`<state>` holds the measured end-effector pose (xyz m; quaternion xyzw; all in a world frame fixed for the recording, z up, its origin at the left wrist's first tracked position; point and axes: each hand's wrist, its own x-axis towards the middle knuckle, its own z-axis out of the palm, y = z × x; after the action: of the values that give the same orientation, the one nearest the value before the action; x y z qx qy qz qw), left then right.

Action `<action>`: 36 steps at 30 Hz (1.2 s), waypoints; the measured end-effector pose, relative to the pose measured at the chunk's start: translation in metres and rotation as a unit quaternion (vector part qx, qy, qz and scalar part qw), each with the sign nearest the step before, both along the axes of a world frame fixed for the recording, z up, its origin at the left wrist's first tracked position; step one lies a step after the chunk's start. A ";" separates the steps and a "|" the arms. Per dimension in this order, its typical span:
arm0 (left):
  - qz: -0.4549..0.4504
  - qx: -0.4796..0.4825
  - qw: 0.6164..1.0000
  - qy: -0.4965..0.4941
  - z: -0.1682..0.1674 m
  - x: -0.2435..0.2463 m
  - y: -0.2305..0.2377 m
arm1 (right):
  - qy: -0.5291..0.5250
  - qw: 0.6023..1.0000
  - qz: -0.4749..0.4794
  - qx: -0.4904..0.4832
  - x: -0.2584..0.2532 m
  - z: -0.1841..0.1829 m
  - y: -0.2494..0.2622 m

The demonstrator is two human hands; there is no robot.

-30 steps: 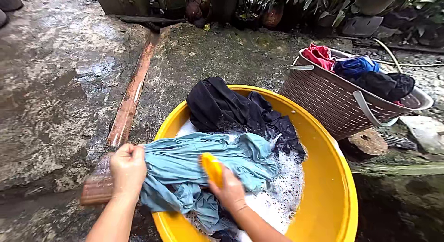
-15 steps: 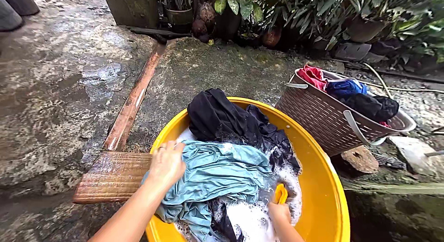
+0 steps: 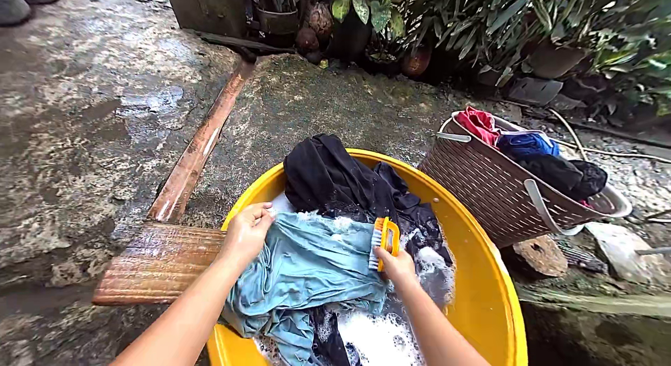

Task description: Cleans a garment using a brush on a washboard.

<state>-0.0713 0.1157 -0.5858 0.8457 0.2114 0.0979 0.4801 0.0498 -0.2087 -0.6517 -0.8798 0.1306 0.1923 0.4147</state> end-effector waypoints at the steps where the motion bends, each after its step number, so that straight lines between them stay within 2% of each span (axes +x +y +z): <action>1: 0.030 -0.048 0.998 -0.010 0.004 -0.003 -0.001 | 0.009 1.000 0.014 -0.015 -0.005 -0.009 -0.001; 4: 0.094 -0.150 0.983 -0.042 0.018 -0.002 -0.009 | -0.004 1.000 -0.014 0.014 -0.014 -0.005 0.009; 8: 0.114 -0.229 0.958 -0.129 0.037 0.006 -0.004 | -0.118 0.980 -0.089 0.130 0.010 0.053 0.012; 10: 0.134 -0.255 0.941 -0.175 0.051 0.009 -0.002 | -0.191 0.957 -0.085 0.201 0.025 0.091 0.004; 12: 0.150 -0.295 0.917 -0.224 0.070 0.007 -0.005 | -0.261 0.917 -0.071 0.294 0.032 0.124 -0.005; 14: 0.144 -0.309 0.902 -0.266 0.087 0.001 -0.010 | -0.302 0.880 -0.034 0.364 0.028 0.142 -0.013; 16: 0.083 -0.263 0.919 -0.281 0.093 -0.005 -0.014 | -0.301 0.875 -0.002 0.379 0.017 0.139 -0.023; 17: 0.025 -0.192 0.946 -0.260 0.089 -0.011 -0.013 | -0.277 0.888 -0.009 0.367 0.009 0.127 -0.028; 18: -0.036 -0.080 0.976 -0.198 0.082 -0.018 -0.011 | -0.238 0.909 -0.025 0.341 -0.001 0.108 -0.032; 19: -0.092 0.032 0.991 -0.093 0.073 -0.024 -0.012 | -0.187 0.936 -0.036 0.297 -0.012 0.085 -0.036; 20: -0.141 0.121 0.982 0.037 0.061 -0.027 -0.017 | -0.122 0.964 -0.041 0.233 -0.023 0.060 -0.041; 22: -0.214 0.223 0.913 0.266 0.034 -0.024 -0.036 | 0.019 0.996 -0.025 0.082 -0.042 0.018 -0.047; 24: -0.257 0.261 0.855 0.367 0.023 -0.017 -0.049 | 0.063 0.997 -0.032 0.028 -0.058 -0.001 -0.046; 26: -0.276 0.285 0.845 0.358 0.021 -0.019 -0.052 | 0.051 0.995 -0.089 0.020 -0.062 0.005 -0.043; 29: -0.288 0.309 0.883 0.206 0.010 -0.027 -0.035 | -0.041 0.993 -0.107 -0.007 -0.039 0.039 -0.024; 31: -0.270 0.296 0.907 0.130 0.003 -0.039 -0.022 | -0.085 0.995 -0.045 0.004 -0.038 0.071 0.009; 33: -0.234 0.294 0.921 0.100 0.000 -0.052 -0.015 | -0.118 0.991 0.052 0.042 -0.056 0.093 0.057; 36: -0.202 0.319 0.920 0.108 -0.002 -0.069 -0.005 | -0.133 0.960 0.243 0.043 -0.104 0.096 0.131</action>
<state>-0.1401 0.1108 -0.5877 0.9842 0.0440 -0.0305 0.1689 -0.0539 -0.0779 -0.5552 -0.8839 -0.1524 0.1740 0.4065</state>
